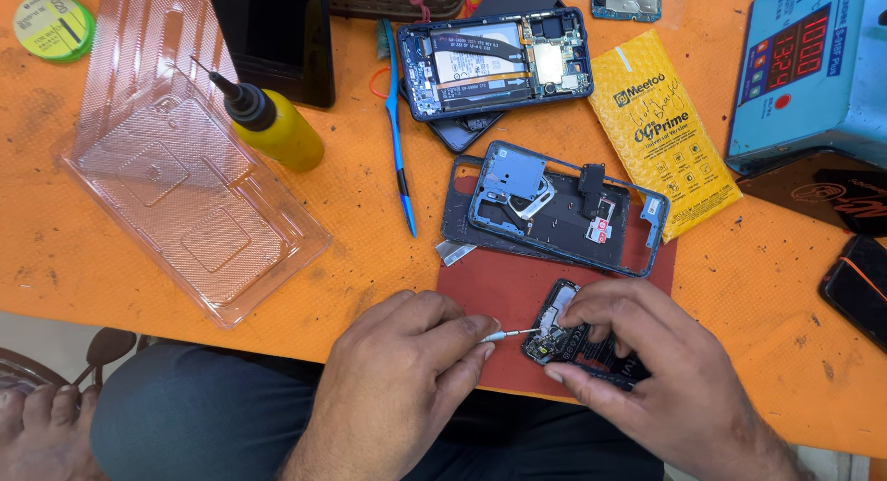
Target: The person disassembles a mobile phone using a screwdriver to remove screws, separates the screen from the body, and handles the internal components like the battery and circuit boards.
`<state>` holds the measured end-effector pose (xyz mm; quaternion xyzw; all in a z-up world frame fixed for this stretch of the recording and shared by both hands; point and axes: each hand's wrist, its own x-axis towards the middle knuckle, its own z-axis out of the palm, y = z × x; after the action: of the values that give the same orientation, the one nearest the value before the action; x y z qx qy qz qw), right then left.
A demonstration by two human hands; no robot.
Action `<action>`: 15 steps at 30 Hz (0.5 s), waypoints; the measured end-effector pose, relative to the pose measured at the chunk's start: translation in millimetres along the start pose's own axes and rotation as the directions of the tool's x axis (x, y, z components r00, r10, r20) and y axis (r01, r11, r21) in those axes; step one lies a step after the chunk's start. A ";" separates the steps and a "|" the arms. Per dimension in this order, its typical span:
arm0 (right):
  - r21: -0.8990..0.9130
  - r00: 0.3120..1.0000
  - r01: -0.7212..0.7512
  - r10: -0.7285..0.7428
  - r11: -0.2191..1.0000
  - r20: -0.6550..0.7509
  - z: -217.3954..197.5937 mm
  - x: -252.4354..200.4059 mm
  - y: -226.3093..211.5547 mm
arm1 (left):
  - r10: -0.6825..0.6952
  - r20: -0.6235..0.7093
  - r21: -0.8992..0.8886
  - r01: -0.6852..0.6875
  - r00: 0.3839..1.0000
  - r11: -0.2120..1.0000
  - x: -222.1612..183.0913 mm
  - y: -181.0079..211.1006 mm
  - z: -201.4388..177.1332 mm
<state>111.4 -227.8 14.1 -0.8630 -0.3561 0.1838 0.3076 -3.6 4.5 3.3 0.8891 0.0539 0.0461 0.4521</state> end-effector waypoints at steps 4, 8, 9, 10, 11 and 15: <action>0.109 0.966 -0.220 0.201 0.969 0.161 -10.0 7.0 7.6 | 0.003 -0.047 0.011 -0.003 0.999 1.000 -0.2 1.5 0.1; 0.354 0.951 -0.231 0.134 0.906 0.278 -23.1 19.4 14.7 | 0.002 -0.061 0.017 -0.001 0.998 1.000 0.9 2.4 0.0; 0.379 0.930 -0.296 0.174 0.877 0.323 -24.8 21.4 15.0 | -0.007 -0.061 0.021 0.008 0.998 1.000 1.3 2.7 0.2; 0.406 0.932 -0.285 0.152 0.868 0.330 -26.2 23.2 15.0 | -0.011 -0.063 0.023 0.013 0.998 1.000 1.7 2.8 0.4; 0.433 0.933 -0.275 0.129 0.859 0.337 -26.9 24.5 14.7 | -0.015 -0.065 0.026 0.017 0.998 1.000 2.1 2.8 0.7; 0.450 0.924 -0.316 0.163 0.835 0.347 -27.7 26.8 14.3 | -0.046 -0.062 0.024 0.048 0.997 0.999 2.3 3.4 2.0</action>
<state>151.7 -227.4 22.6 -0.7554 -0.2261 0.4328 0.4370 -0.8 1.2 4.9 0.8915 0.0893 0.0622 0.4397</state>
